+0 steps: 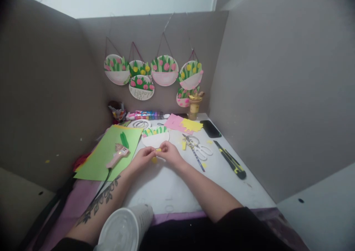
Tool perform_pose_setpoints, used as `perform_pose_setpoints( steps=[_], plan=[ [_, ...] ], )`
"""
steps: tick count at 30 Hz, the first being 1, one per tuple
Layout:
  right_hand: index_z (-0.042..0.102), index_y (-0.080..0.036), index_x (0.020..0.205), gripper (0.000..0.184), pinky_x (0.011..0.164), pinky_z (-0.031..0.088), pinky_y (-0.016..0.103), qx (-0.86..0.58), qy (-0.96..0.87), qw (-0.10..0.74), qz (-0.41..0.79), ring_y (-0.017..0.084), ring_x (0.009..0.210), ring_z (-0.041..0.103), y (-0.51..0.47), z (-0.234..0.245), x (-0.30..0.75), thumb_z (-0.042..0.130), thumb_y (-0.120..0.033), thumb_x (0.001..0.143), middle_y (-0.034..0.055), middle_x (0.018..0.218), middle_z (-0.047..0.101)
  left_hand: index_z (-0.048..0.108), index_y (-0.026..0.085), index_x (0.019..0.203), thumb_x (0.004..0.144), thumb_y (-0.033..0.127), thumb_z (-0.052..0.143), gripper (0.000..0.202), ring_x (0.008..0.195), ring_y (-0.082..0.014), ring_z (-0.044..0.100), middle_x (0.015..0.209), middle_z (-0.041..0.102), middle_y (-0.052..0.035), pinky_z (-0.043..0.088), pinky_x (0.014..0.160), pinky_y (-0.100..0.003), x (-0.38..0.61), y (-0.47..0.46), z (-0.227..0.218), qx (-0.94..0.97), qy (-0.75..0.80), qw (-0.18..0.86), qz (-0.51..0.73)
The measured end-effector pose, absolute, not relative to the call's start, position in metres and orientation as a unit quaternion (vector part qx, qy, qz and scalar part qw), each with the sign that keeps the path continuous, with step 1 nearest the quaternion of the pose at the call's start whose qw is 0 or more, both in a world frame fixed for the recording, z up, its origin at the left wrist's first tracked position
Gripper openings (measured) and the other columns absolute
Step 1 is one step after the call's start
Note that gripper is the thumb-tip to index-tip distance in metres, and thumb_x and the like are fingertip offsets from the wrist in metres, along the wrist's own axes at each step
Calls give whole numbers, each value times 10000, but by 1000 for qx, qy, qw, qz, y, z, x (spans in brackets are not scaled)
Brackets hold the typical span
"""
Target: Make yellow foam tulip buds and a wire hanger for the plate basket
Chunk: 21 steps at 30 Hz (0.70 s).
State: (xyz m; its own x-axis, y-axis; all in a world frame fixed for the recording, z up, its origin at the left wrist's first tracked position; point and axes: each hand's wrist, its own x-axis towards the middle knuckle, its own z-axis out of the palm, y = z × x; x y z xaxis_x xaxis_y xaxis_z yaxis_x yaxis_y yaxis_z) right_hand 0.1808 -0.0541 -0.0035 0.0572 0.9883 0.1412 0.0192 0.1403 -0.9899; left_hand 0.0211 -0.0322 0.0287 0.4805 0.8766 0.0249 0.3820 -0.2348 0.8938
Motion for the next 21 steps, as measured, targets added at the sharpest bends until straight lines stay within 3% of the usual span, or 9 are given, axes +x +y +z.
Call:
perform_pose_setpoints(
  steps=[7,11,13,17,21],
  plan=[
    [491,-205,838,300,509,353,201,-476,-516,541,462,84,524,448,-56,-5,178,690,-252,619,-82,592,462,554,160,737,771,389,475,245,629,-122,482,647,540,11,367,571,-216,20,-29,27,737,415,451,284],
    [528,-224,1000,352,625,431,236,-424,-587,538,432,117,694,541,-58,2,183,629,-206,664,-29,789,571,489,172,685,745,308,439,157,556,-98,423,594,469,34,340,522,-204,17,-29,29,716,420,478,287],
    [592,-203,938,243,702,444,265,-432,-626,522,385,140,796,567,-61,7,186,587,-189,695,9,873,611,473,177,675,738,303,424,149,522,-90,392,568,440,43,324,497,-199,16,-29,29,709,422,492,278],
    [659,-184,780,94,741,444,295,-446,-666,498,330,167,820,591,-64,13,189,585,-190,722,34,834,659,498,169,681,757,328,452,182,508,-78,383,568,457,41,331,495,-193,16,-30,28,702,402,518,279],
    [672,-196,769,82,711,451,294,-461,-645,533,293,169,776,596,-63,12,191,618,-251,741,39,816,669,527,171,903,795,393,494,249,524,-73,423,686,569,14,369,513,-193,16,-30,29,684,371,539,322]
  ],
)
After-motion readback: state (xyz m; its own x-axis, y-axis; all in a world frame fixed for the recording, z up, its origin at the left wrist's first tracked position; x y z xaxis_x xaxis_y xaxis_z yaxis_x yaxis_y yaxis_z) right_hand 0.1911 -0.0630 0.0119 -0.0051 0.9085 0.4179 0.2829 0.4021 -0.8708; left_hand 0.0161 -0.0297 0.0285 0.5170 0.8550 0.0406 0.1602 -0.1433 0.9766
